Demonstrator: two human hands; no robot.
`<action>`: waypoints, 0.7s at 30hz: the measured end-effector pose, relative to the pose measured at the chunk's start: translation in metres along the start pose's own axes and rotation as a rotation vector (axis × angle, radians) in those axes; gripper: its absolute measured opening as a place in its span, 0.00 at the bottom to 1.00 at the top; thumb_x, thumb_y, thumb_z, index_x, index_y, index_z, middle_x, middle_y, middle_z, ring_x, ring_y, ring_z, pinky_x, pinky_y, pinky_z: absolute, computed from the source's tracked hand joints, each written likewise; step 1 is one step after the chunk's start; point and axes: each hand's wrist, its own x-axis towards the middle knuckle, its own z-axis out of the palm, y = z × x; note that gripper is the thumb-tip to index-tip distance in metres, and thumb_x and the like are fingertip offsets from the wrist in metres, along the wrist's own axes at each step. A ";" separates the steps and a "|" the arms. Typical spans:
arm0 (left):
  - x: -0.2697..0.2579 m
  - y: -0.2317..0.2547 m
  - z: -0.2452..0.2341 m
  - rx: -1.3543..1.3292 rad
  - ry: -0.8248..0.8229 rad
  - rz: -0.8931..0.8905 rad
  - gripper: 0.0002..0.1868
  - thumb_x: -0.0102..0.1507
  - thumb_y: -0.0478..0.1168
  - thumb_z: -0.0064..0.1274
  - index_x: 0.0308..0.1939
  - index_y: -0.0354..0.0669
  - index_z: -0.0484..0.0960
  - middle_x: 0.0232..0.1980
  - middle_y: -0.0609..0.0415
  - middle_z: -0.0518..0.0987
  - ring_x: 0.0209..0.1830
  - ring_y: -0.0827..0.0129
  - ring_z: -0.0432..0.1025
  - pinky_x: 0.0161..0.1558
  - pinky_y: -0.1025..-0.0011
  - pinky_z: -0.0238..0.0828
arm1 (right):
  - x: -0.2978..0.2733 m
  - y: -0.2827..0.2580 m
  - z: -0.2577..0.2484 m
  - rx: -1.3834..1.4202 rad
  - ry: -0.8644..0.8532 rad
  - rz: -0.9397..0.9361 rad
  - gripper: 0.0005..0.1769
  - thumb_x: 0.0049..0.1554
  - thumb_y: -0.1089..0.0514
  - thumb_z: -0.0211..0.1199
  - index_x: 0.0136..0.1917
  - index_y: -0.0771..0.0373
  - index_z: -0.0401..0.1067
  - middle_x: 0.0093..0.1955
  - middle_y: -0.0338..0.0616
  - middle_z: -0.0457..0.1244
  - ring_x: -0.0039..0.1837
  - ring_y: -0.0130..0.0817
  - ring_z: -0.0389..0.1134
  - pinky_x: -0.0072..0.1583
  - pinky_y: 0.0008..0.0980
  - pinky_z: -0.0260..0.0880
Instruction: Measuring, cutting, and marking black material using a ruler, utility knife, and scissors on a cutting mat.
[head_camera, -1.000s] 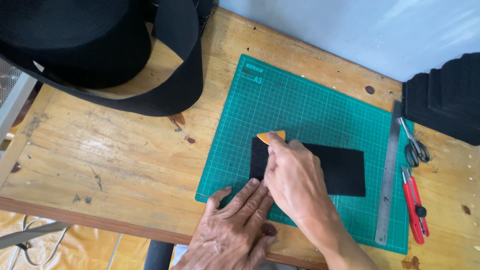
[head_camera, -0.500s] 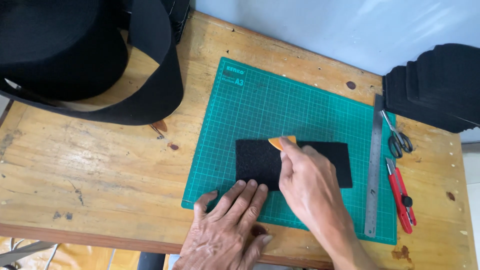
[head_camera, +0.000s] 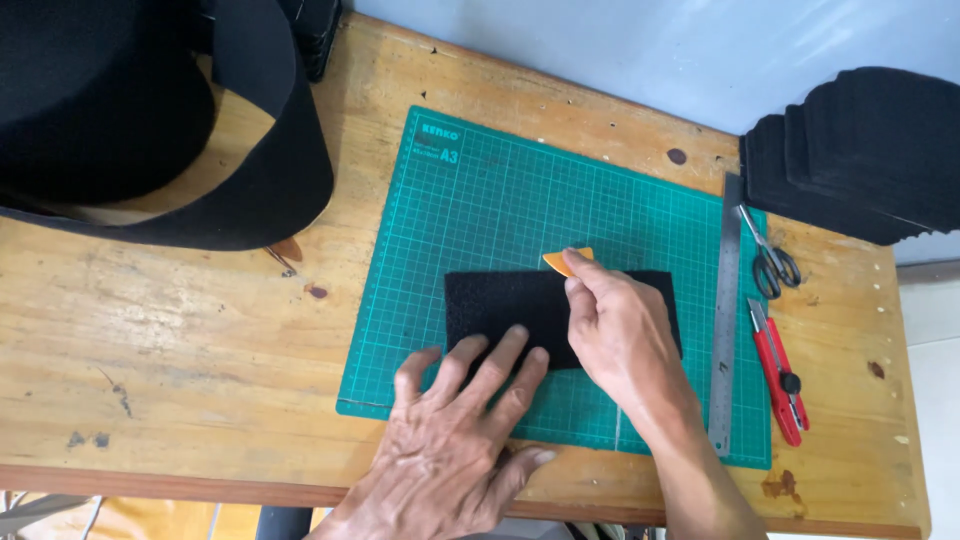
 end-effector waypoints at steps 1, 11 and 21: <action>0.003 0.001 0.002 -0.047 -0.005 0.040 0.44 0.64 0.70 0.44 0.75 0.45 0.65 0.75 0.49 0.65 0.70 0.49 0.60 0.60 0.45 0.54 | -0.006 -0.008 -0.010 0.004 -0.035 0.067 0.20 0.63 0.60 0.53 0.66 0.63 0.75 0.51 0.56 0.70 0.48 0.50 0.73 0.52 0.42 0.70; 0.010 0.000 0.014 -0.036 -0.040 0.063 0.43 0.66 0.69 0.41 0.75 0.44 0.65 0.80 0.49 0.63 0.79 0.49 0.54 0.71 0.47 0.47 | -0.015 -0.002 -0.007 -0.131 -0.102 0.109 0.22 0.62 0.62 0.55 0.68 0.64 0.73 0.35 0.53 0.67 0.31 0.48 0.68 0.36 0.48 0.73; 0.013 0.003 0.009 -0.040 0.012 0.077 0.46 0.68 0.73 0.27 0.70 0.39 0.70 0.76 0.46 0.66 0.75 0.46 0.59 0.71 0.42 0.47 | -0.038 0.005 -0.035 -0.005 -0.098 0.258 0.20 0.63 0.58 0.55 0.67 0.59 0.75 0.37 0.46 0.69 0.31 0.38 0.67 0.35 0.41 0.71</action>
